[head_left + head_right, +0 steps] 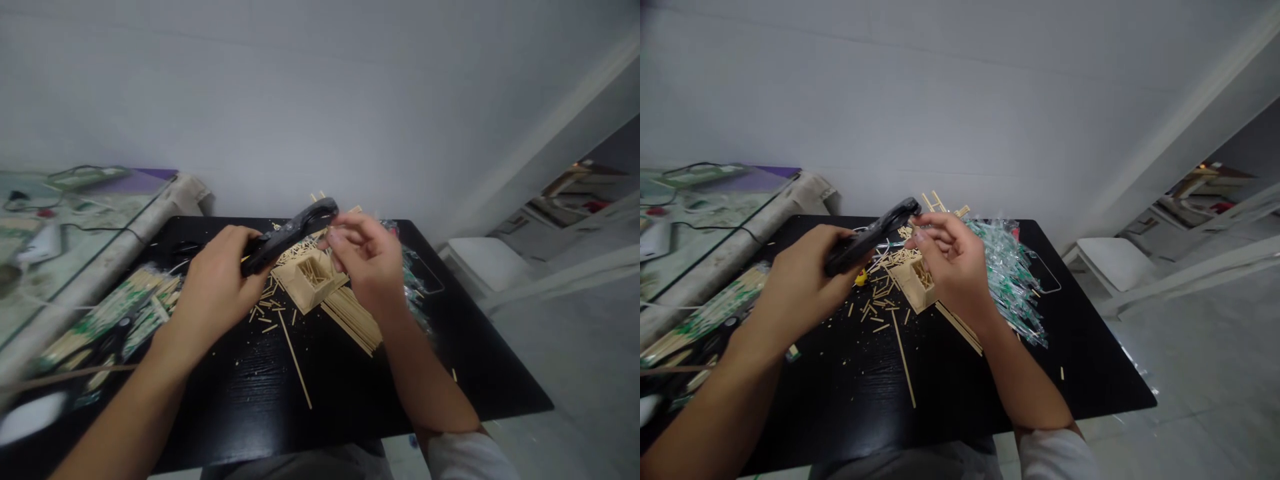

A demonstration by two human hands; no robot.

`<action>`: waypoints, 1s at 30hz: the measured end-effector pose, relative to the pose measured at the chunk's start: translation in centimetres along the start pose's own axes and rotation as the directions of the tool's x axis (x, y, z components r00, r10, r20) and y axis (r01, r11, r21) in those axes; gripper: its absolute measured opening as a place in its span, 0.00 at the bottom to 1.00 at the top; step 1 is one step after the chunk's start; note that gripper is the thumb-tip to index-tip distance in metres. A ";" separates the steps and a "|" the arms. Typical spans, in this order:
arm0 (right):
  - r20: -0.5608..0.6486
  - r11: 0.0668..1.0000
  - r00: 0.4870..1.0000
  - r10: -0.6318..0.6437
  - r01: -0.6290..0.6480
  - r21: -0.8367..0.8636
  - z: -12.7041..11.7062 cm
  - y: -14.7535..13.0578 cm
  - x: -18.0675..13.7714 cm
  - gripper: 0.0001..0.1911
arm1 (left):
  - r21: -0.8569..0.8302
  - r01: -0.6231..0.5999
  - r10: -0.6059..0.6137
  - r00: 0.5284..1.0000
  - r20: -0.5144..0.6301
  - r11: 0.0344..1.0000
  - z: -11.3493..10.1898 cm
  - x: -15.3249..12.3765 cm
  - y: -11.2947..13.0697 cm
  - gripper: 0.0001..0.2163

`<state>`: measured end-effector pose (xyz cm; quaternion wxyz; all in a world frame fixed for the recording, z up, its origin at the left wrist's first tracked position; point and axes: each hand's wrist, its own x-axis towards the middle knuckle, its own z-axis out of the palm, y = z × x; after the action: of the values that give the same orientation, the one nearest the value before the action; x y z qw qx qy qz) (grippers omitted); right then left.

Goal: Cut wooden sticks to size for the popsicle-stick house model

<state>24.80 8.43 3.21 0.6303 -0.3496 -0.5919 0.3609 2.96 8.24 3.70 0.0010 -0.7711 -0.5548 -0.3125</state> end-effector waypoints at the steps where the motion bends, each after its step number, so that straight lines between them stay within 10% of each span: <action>1: 0.009 1.000 1.000 0.008 -0.008 0.011 0.1 0.1 0.0 0.06 | 0.006 0.015 -0.015 1.000 0.019 1.000 0.2 -0.1 -0.1 0.14; 30: 0.033 0.998 0.997 0.071 -0.071 0.000 -0.2 -0.1 -0.3 0.04 | 0.064 0.032 -0.043 0.983 0.179 0.997 1.2 -0.4 0.2 0.13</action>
<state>25.00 8.09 3.11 0.6076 -0.3641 -0.5892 0.3888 3.61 8.25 2.62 -0.0316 -0.7851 -0.5764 -0.2244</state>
